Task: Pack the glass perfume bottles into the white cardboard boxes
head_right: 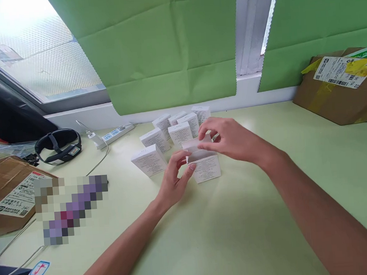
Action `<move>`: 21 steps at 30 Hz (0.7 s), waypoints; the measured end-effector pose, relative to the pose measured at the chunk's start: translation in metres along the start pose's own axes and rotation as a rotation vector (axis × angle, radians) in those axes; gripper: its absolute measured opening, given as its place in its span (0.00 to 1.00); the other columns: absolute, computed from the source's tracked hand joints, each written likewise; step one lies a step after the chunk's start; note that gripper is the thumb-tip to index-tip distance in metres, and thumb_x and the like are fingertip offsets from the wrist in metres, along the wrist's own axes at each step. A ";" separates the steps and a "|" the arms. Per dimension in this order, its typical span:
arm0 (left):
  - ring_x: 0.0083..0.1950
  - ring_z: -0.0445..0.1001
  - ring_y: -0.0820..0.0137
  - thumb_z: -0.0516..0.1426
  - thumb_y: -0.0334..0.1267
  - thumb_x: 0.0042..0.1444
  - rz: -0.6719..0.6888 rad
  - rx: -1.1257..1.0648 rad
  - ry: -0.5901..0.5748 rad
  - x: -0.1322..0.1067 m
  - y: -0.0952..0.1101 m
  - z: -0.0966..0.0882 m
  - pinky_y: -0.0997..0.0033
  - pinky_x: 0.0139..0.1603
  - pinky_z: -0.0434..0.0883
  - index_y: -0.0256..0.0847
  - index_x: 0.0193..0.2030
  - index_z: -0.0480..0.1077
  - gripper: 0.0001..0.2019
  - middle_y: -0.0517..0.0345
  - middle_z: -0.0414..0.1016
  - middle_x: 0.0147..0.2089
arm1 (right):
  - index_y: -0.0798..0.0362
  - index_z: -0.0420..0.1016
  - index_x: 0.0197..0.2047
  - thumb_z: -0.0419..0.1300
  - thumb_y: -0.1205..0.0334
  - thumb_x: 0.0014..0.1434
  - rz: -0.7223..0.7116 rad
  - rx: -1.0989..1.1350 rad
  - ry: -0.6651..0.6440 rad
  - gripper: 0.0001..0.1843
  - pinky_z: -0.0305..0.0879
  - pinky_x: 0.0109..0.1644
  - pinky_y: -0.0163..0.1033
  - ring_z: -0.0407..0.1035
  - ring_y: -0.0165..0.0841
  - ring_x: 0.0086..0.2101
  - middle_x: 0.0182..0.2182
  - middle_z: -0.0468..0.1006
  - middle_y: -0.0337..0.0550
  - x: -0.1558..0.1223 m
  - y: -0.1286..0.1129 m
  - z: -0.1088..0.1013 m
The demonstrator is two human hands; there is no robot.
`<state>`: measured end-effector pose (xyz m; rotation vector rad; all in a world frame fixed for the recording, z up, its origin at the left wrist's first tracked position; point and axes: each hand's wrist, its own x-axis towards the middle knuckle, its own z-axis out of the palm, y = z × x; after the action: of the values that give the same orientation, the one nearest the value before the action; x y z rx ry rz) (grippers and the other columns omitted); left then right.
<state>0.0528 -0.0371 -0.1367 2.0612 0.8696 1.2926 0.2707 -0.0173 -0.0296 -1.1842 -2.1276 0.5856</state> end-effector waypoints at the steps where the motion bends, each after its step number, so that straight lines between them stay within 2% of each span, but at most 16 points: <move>1: 0.55 0.69 0.68 0.54 0.37 0.67 0.002 0.006 0.005 0.000 0.000 -0.001 0.64 0.56 0.70 0.50 0.58 0.62 0.13 0.53 0.67 0.58 | 0.47 0.77 0.40 0.62 0.46 0.59 0.028 0.037 0.044 0.14 0.69 0.41 0.43 0.75 0.39 0.39 0.47 0.80 0.42 0.000 0.003 -0.005; 3: 0.55 0.69 0.68 0.54 0.37 0.67 -0.003 0.014 0.011 0.001 0.001 -0.002 0.63 0.57 0.69 0.50 0.59 0.61 0.14 0.53 0.67 0.58 | 0.46 0.77 0.43 0.59 0.44 0.60 0.111 0.040 0.209 0.16 0.70 0.41 0.44 0.76 0.41 0.40 0.44 0.81 0.43 0.001 0.017 -0.012; 5: 0.55 0.69 0.68 0.53 0.37 0.68 -0.010 0.019 0.003 0.001 0.001 -0.002 0.63 0.58 0.69 0.49 0.60 0.61 0.15 0.53 0.67 0.58 | 0.47 0.76 0.44 0.57 0.45 0.61 0.211 -0.029 0.393 0.17 0.71 0.41 0.47 0.76 0.42 0.40 0.43 0.81 0.45 0.003 0.041 -0.014; 6: 0.55 0.69 0.68 0.53 0.37 0.68 -0.012 0.020 -0.005 0.001 0.002 -0.003 0.63 0.58 0.69 0.49 0.61 0.60 0.16 0.53 0.67 0.58 | 0.48 0.76 0.45 0.57 0.46 0.61 0.254 -0.059 0.434 0.17 0.71 0.42 0.48 0.75 0.43 0.41 0.45 0.80 0.47 0.004 0.056 -0.012; 9: 0.56 0.68 0.67 0.52 0.38 0.68 -0.018 0.014 -0.030 0.001 0.004 -0.005 0.63 0.58 0.69 0.49 0.64 0.59 0.18 0.51 0.65 0.61 | 0.53 0.75 0.49 0.61 0.49 0.56 0.297 -0.076 0.381 0.21 0.72 0.47 0.54 0.74 0.47 0.45 0.51 0.78 0.55 0.006 0.103 0.005; 11: 0.57 0.68 0.66 0.52 0.38 0.68 -0.021 0.003 -0.037 0.002 0.005 -0.006 0.63 0.58 0.69 0.50 0.64 0.58 0.19 0.50 0.64 0.62 | 0.52 0.73 0.54 0.64 0.49 0.54 0.287 -0.050 0.294 0.27 0.72 0.48 0.54 0.73 0.49 0.49 0.54 0.76 0.55 0.006 0.126 0.019; 13: 0.56 0.68 0.66 0.52 0.39 0.68 -0.022 -0.009 -0.041 0.002 0.005 -0.006 0.62 0.58 0.69 0.50 0.64 0.58 0.19 0.50 0.64 0.62 | 0.49 0.69 0.60 0.64 0.49 0.54 0.257 -0.022 0.221 0.31 0.71 0.53 0.53 0.71 0.48 0.54 0.58 0.74 0.52 0.005 0.140 0.030; 17: 0.55 0.69 0.66 0.53 0.39 0.68 -0.015 -0.026 -0.037 0.002 0.006 -0.004 0.61 0.57 0.69 0.49 0.64 0.59 0.18 0.50 0.65 0.61 | 0.53 0.67 0.63 0.60 0.50 0.58 0.242 -0.017 0.193 0.31 0.68 0.57 0.51 0.68 0.47 0.57 0.60 0.73 0.53 0.005 0.146 0.042; 21: 0.56 0.69 0.65 0.53 0.39 0.67 0.001 -0.044 -0.045 0.002 0.006 -0.003 0.62 0.57 0.69 0.50 0.64 0.59 0.19 0.50 0.65 0.62 | 0.56 0.72 0.57 0.59 0.51 0.59 0.287 -0.056 0.231 0.26 0.70 0.51 0.51 0.72 0.47 0.50 0.55 0.76 0.56 0.009 0.140 0.045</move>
<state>0.0518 -0.0393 -0.1305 2.0486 0.8138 1.2504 0.3170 0.0572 -0.1485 -1.5257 -1.8049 0.4878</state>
